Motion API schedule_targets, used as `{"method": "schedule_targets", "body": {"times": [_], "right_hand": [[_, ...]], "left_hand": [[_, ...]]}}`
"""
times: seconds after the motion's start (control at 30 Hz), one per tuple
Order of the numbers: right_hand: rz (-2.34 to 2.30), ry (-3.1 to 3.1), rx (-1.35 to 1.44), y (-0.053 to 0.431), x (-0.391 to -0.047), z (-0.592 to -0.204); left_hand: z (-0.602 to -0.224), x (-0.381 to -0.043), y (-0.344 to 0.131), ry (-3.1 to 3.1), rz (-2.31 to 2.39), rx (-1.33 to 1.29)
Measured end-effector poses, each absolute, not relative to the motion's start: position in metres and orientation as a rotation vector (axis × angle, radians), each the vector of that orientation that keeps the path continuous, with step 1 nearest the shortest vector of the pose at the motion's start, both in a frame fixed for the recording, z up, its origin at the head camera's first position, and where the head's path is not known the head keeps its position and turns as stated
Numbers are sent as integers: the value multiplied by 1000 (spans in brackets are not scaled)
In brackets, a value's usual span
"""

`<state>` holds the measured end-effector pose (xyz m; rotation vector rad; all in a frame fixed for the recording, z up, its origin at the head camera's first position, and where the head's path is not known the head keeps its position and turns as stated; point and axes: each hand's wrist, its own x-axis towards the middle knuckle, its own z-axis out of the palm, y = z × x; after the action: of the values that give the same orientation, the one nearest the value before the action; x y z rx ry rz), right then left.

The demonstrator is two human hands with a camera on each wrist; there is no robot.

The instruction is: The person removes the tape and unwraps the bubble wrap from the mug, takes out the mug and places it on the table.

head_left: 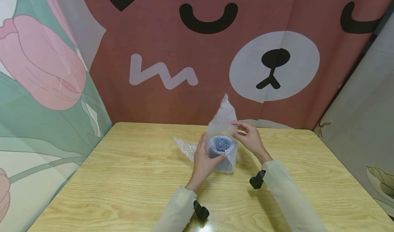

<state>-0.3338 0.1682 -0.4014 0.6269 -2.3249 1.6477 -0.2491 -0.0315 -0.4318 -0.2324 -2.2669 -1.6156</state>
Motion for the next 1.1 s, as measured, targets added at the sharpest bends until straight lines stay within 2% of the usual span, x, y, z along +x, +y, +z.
{"method": "schedule_targets", "body": {"times": [0.4,0.73,1.1], "right_hand": [[1627,-2400,609,159,-310,-377],[1558,-2427,605,167,-334,-408],[1566,-2523,555,169,-341,-419]], "left_hand": [[-433,-250,-32,-2268,-1604,-252],[-433,-252,-31,-2283,-1577,-223],[-433,-252,-31,-2299,-1577,-209]]}}
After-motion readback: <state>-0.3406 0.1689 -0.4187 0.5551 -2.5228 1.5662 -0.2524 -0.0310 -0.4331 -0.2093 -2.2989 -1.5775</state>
